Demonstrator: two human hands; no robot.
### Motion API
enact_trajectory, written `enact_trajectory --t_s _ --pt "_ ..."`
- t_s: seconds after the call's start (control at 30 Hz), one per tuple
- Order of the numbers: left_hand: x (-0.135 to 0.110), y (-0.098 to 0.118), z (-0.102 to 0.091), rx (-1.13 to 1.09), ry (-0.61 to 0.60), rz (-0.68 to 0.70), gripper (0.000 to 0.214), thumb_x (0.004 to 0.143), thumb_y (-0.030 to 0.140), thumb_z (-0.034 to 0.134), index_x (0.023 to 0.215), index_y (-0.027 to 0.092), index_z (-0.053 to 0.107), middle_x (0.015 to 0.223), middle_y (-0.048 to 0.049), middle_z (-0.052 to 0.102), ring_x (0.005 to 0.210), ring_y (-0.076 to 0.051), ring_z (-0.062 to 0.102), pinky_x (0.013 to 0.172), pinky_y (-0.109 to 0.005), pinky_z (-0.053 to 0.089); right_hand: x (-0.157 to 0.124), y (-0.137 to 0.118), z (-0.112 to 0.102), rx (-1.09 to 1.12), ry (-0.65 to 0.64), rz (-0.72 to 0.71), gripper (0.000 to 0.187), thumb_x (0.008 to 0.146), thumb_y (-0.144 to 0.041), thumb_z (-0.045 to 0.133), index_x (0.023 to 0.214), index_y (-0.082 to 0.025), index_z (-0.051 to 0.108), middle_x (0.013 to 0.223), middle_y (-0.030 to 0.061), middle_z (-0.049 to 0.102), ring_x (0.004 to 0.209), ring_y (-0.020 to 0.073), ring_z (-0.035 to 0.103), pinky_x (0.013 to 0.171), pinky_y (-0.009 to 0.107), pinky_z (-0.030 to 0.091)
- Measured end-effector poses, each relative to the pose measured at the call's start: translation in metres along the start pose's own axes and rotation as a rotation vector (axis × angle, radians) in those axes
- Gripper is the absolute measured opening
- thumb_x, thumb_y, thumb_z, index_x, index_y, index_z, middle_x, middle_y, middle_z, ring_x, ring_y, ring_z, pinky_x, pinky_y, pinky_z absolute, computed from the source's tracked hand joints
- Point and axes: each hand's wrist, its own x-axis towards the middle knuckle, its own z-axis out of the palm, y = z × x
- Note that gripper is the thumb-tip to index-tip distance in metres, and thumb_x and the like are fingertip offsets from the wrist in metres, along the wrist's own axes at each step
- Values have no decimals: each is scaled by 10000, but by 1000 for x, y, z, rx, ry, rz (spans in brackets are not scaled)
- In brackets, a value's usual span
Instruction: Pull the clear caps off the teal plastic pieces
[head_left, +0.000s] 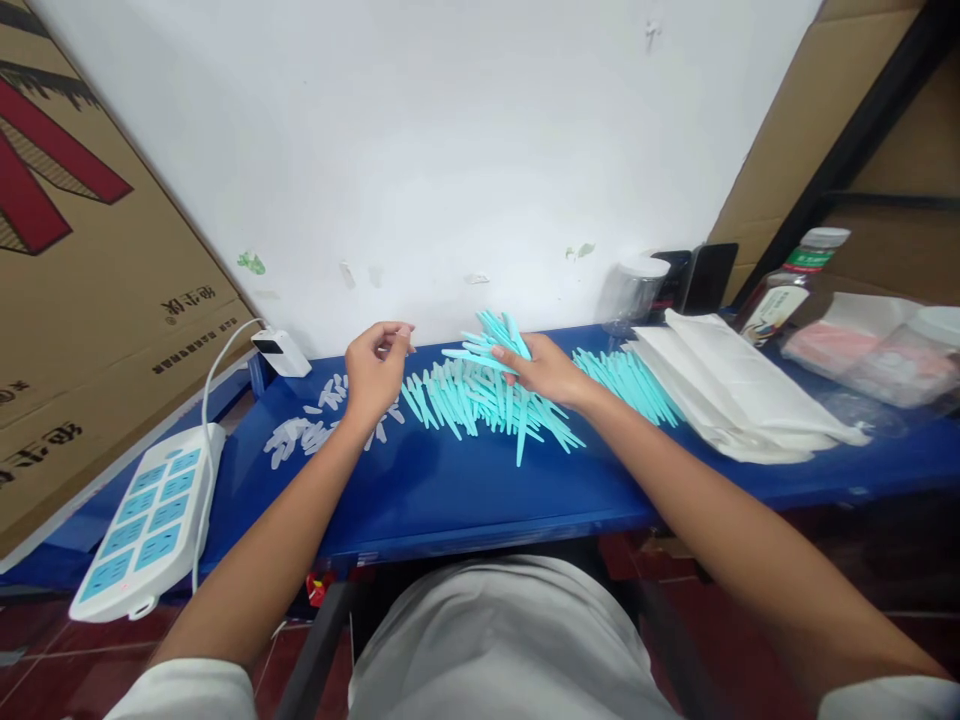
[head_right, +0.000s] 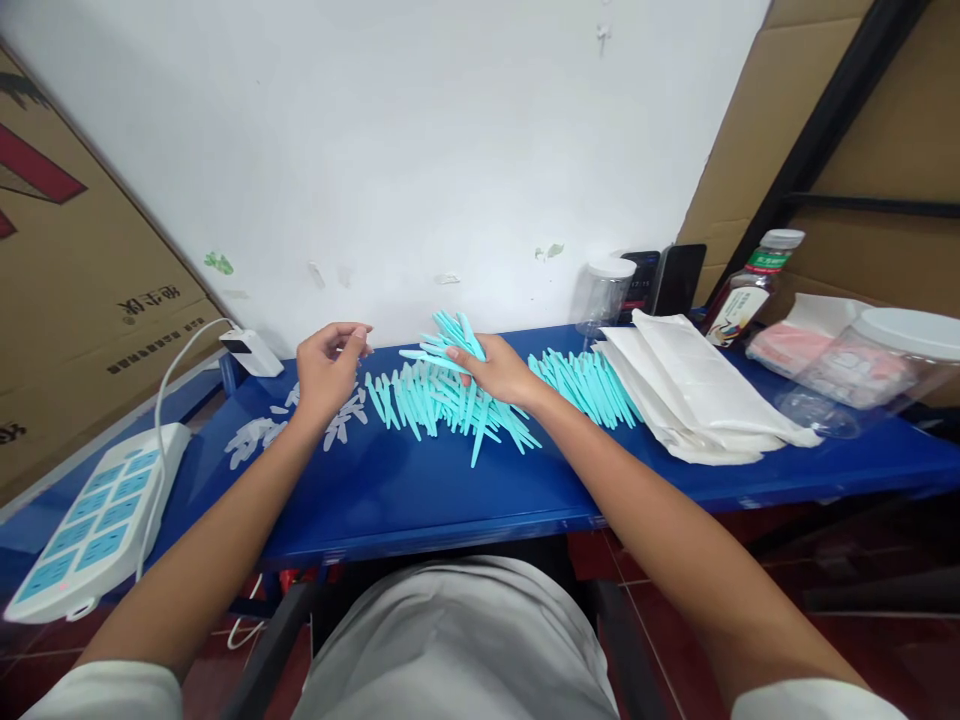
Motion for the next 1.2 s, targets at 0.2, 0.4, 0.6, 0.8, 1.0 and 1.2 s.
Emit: enact_trajectory --t_s 0.2,0.4,0.6,0.8,1.0,1.2 --pt "26 -18 -45 374 -640 35 276 730 488 807 842 236 801 686 -42 695 614 -207 621 554 -288 433 2 3 -3 42 87 39 530 923 -716 574 943 -186 568 686 12 598 574 138 479 533 269 369" --pt "35 -54 -66 429 -1071 -64 385 563 546 895 826 272 829 766 -58 714 645 -227 659 507 -269 421 4 4 -3 37 98 40 509 932 -697 580 925 -189 560 684 13 603 570 134 477 536 270 374" --pt "30 -60 -53 439 -1190 -163 376 653 584 833 767 228 794 738 -46 706 658 -203 635 566 -277 412 3 5 -1 21 66 23 516 941 -687 573 878 -175 572 669 6 601 535 113 455 512 251 359" --pt "31 -36 -55 266 -1077 -132 440 774 604 771 932 193 750 863 -70 728 775 -208 636 680 -298 491 -1 1 -2 71 -9 28 510 939 -681 588 858 -179 565 685 2 589 529 103 445 493 241 345" --pt "21 -9 -36 -234 -652 -93 457 827 495 809 1173 200 768 914 -60 724 764 -161 638 698 -283 518 -4 -6 -3 85 -170 44 473 939 -654 622 902 -183 599 696 19 614 552 121 505 481 238 355" --pt "0 3 -6 -508 -430 -208 388 740 423 905 977 146 774 845 -86 776 688 -168 676 633 -288 536 -6 -9 -1 52 -321 4 567 957 -710 545 896 -156 643 630 37 655 504 125 538 471 242 363"
